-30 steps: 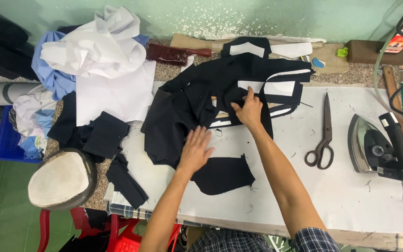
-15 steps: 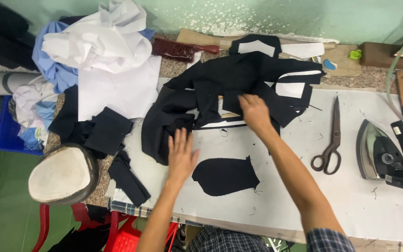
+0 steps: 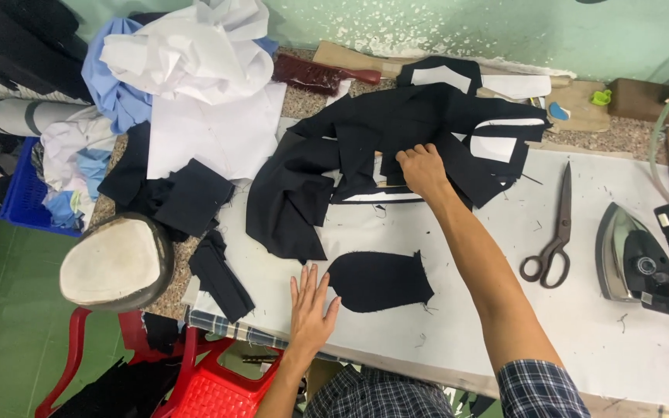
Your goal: The person lays out black fabric pieces on a white work table and uses shears to cut them into specific shapes. They handle white paper templates, placing them on the fabric to guide the cutting process and then removing them after the cuts are made.
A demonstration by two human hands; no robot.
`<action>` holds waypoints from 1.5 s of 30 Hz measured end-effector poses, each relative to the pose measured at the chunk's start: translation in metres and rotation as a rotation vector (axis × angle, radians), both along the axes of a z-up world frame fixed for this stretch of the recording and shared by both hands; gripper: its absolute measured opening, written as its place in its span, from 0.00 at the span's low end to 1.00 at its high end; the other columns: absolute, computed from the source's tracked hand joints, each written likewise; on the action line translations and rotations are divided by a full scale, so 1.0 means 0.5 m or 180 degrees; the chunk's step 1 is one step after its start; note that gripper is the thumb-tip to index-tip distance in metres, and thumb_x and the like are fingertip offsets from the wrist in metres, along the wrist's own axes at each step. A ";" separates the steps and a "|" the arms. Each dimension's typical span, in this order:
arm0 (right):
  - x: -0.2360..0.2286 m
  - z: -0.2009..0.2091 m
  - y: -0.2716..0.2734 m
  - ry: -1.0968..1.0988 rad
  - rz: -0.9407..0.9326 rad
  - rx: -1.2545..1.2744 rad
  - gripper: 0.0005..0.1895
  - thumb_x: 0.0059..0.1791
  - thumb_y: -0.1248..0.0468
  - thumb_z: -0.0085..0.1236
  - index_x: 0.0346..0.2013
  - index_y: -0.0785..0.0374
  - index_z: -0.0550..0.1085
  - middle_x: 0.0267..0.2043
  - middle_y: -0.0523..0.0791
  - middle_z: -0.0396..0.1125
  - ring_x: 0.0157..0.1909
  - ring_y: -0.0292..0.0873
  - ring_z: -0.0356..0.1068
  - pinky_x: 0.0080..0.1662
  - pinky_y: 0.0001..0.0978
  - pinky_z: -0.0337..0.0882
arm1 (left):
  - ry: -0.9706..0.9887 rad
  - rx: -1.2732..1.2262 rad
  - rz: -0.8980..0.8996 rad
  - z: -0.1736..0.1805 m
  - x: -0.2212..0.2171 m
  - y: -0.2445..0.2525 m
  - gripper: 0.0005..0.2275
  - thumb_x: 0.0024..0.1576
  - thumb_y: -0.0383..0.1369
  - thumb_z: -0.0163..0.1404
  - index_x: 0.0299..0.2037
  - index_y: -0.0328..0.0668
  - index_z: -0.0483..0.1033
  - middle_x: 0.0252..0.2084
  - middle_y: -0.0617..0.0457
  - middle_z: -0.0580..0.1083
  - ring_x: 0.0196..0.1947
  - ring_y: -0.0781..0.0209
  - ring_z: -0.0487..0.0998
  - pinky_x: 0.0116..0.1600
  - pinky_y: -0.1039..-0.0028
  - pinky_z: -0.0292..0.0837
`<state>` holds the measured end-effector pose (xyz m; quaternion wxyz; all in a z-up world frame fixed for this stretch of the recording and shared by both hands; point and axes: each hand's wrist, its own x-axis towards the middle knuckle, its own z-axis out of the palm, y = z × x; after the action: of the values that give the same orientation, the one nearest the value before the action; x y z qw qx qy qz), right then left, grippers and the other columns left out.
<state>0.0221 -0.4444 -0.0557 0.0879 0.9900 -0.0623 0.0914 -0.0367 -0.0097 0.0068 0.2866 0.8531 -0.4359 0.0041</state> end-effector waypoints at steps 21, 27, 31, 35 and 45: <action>-0.502 0.078 0.216 -0.0418 -0.0867 0.2159 0.16 0.48 0.77 0.56 0.48 0.63 0.80 0.51 0.52 0.71 0.58 0.54 0.69 0.60 0.43 0.69 | 0.3268 -0.0523 0.0854 -0.130 -0.070 -0.084 0.17 0.50 0.29 0.65 0.51 0.47 0.83 0.46 0.47 0.81 0.51 0.56 0.81 0.56 0.68 0.74; -0.604 0.052 0.213 -0.0865 -0.1460 0.1262 0.20 0.49 0.74 0.62 0.57 0.72 0.75 0.55 0.55 0.67 0.59 0.55 0.68 0.60 0.42 0.69 | 0.2285 -0.0749 0.0445 -0.141 0.009 -0.132 0.20 0.48 0.29 0.67 0.52 0.37 0.81 0.46 0.39 0.81 0.52 0.41 0.80 0.55 0.59 0.76; -0.625 0.058 0.176 -0.0954 -0.1524 0.0771 0.15 0.54 0.70 0.57 0.56 0.68 0.75 0.52 0.54 0.68 0.56 0.54 0.68 0.58 0.42 0.68 | 0.0546 -0.0520 0.1046 -0.073 0.022 -0.085 0.16 0.56 0.31 0.63 0.53 0.35 0.80 0.45 0.41 0.80 0.45 0.45 0.81 0.49 0.61 0.78; -0.676 -0.019 0.067 -0.0707 -0.2290 0.0826 0.31 0.43 0.78 0.53 0.62 0.83 0.63 0.58 0.68 0.58 0.50 0.71 0.59 0.56 0.56 0.61 | 0.0479 0.0323 0.1557 -0.120 0.015 -0.054 0.16 0.55 0.42 0.61 0.45 0.39 0.79 0.44 0.43 0.74 0.45 0.40 0.72 0.52 0.54 0.67; -0.684 0.111 0.100 -0.0489 -0.3036 0.3101 0.13 0.51 0.67 0.47 0.46 0.74 0.64 0.45 0.58 0.64 0.43 0.60 0.66 0.45 0.51 0.69 | -0.0447 0.1226 0.1094 -0.038 0.075 -0.014 0.19 0.51 0.42 0.66 0.45 0.39 0.80 0.44 0.45 0.75 0.42 0.46 0.72 0.45 0.58 0.66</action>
<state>-0.3201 -0.3945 -0.0003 -0.3415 0.7716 -0.5315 0.0743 0.0005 -0.0168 -0.0123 0.0831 0.9511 -0.2961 0.0288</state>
